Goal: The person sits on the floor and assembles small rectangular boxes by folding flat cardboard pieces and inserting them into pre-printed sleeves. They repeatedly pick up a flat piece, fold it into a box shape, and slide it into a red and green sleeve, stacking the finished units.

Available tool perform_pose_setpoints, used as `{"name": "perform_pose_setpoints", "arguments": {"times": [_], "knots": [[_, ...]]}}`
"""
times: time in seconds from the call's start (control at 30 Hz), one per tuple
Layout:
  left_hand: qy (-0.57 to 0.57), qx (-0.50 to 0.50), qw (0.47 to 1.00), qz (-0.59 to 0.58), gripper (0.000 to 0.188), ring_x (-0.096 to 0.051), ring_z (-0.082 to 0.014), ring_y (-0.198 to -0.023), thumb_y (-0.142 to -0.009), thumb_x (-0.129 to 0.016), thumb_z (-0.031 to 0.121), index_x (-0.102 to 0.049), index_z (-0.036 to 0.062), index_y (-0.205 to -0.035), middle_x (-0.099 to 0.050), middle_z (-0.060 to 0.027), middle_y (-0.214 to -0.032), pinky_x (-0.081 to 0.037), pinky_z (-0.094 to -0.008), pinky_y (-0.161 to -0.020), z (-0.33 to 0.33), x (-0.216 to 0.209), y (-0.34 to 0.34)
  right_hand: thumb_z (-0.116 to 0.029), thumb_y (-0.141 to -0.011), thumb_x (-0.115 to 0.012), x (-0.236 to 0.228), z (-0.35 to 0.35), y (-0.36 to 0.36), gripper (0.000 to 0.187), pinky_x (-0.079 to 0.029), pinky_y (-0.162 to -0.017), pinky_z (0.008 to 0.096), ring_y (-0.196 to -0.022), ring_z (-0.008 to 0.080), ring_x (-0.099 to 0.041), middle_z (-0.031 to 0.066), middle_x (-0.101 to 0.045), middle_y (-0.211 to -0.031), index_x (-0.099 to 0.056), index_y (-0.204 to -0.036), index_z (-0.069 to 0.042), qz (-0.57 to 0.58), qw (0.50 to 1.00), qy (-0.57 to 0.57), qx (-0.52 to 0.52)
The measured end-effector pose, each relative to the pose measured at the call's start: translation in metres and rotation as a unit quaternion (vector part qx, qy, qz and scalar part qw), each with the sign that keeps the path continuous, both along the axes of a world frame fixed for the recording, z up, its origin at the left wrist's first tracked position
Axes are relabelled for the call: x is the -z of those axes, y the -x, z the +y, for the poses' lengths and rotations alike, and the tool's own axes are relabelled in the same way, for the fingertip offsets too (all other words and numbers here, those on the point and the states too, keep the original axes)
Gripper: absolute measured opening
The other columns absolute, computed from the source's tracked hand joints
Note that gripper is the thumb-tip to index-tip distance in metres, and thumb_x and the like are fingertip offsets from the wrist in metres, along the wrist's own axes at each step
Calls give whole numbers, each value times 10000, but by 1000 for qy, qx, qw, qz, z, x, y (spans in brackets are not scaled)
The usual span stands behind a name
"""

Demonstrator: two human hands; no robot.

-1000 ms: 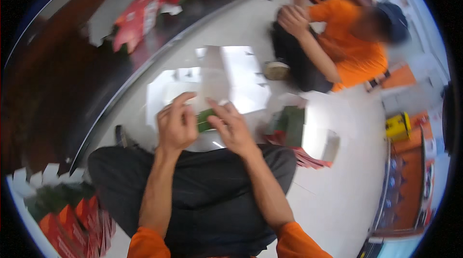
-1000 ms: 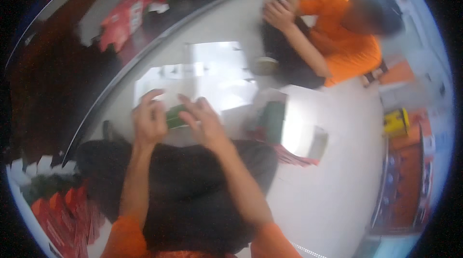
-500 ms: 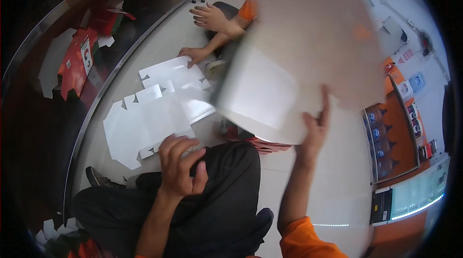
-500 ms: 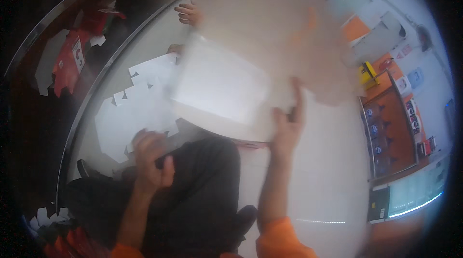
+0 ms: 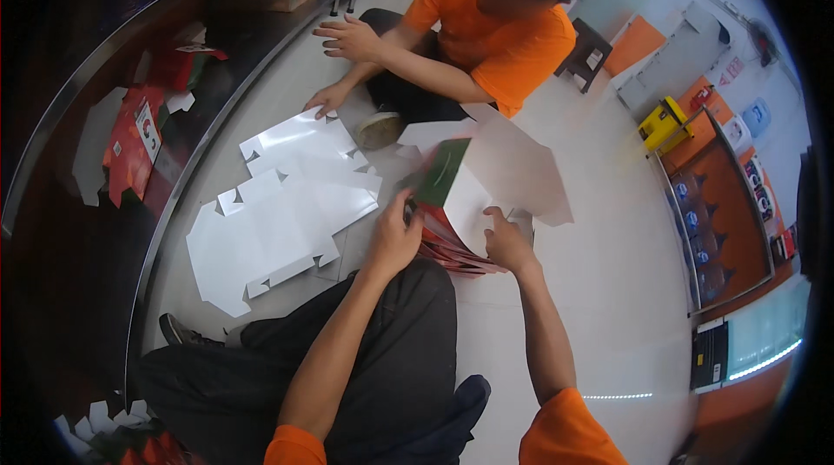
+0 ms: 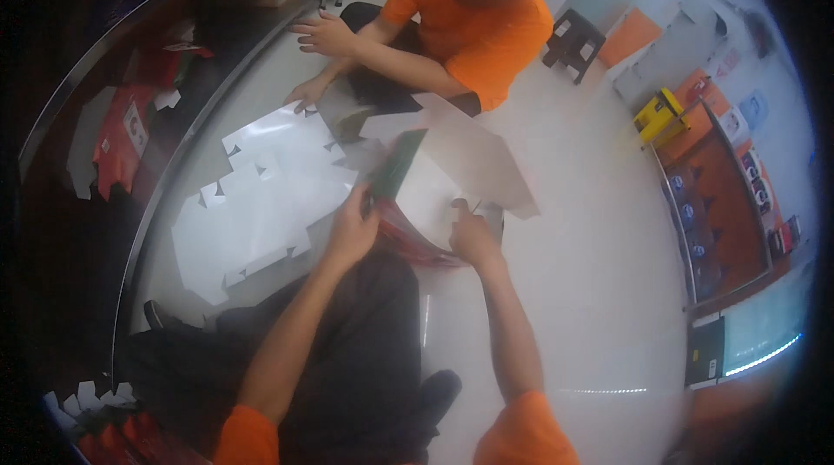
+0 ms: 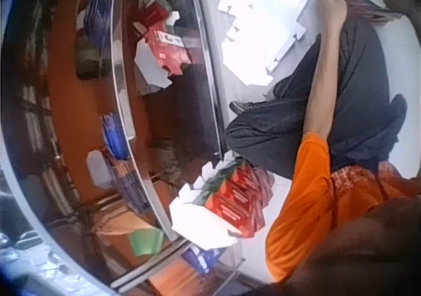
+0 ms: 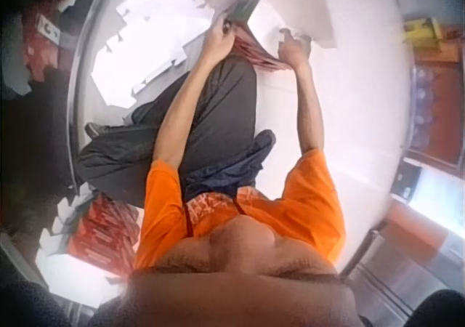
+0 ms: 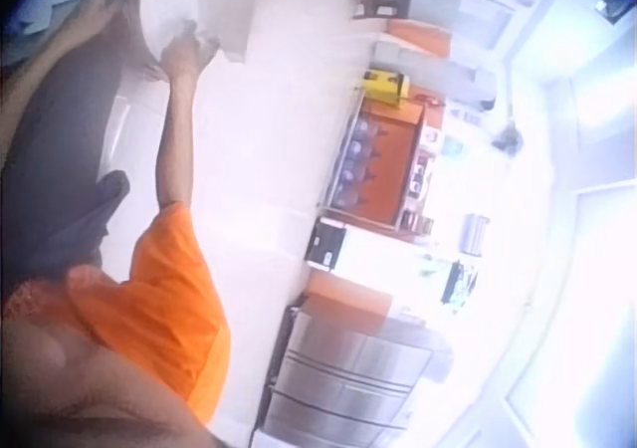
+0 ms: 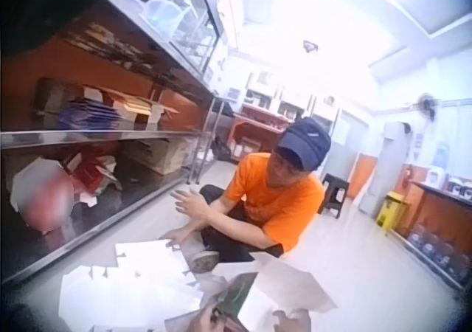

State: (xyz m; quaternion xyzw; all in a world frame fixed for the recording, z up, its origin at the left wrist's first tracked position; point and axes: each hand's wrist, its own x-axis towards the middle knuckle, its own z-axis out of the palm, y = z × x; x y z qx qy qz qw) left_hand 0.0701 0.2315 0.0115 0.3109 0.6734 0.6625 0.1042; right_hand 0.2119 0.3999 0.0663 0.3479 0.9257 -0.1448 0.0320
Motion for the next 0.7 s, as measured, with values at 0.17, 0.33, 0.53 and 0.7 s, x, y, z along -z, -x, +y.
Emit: {"name": "perform_pose_setpoints", "arguments": {"times": [0.17, 0.33, 0.53, 0.7], "knots": [[-52, 10, 999, -9, 380, -599, -360, -1100, -893, -564, 64, -504, 9, -1264, -620, -228, -1146, -468, -372, -924, 7, -4, 3, -231, -844, -637, -33, -8, 6, 447, -477, -892, 444, -1031, 361, -619, 177, -666, -1048, -521, -1264, -131, -113, 992, -52, 0], [1, -10, 1000, 18, 380, -528, -320, -1225, -904, -546, 62, -499, 39, -1280, -562, -192, -1286, -410, -376, -1012, -36, 11, 19, -272, -801, -667, -27, 10, 8, 445, -485, -899, 402, -1055, 320, -618, 142, -654, -1123, -597, -1224, -152, -166, 978, -79, -100], [197, 28, 978, 55, 323, -605, -321, -1099, -880, -577, 78, -548, 23, -1197, -635, -177, -1152, -471, -383, -930, -155, 40, 73, -202, -789, -623, -22, 41, 2, 447, -512, -794, 382, -876, 304, -650, 198, -667, -994, -610, -1224, -99, -93, 988, -10, -120], [401, 83, 904, 123, 569, -534, -346, -1163, -751, -766, 312, -574, 49, -1217, -573, -183, -1220, -437, -411, -979, -245, 92, 101, -109, -800, -579, -25, 44, 0, 398, -518, -662, 362, -686, 289, -637, 210, -667, -854, -613, -1192, -45, -42, 990, 20, -136]]}}
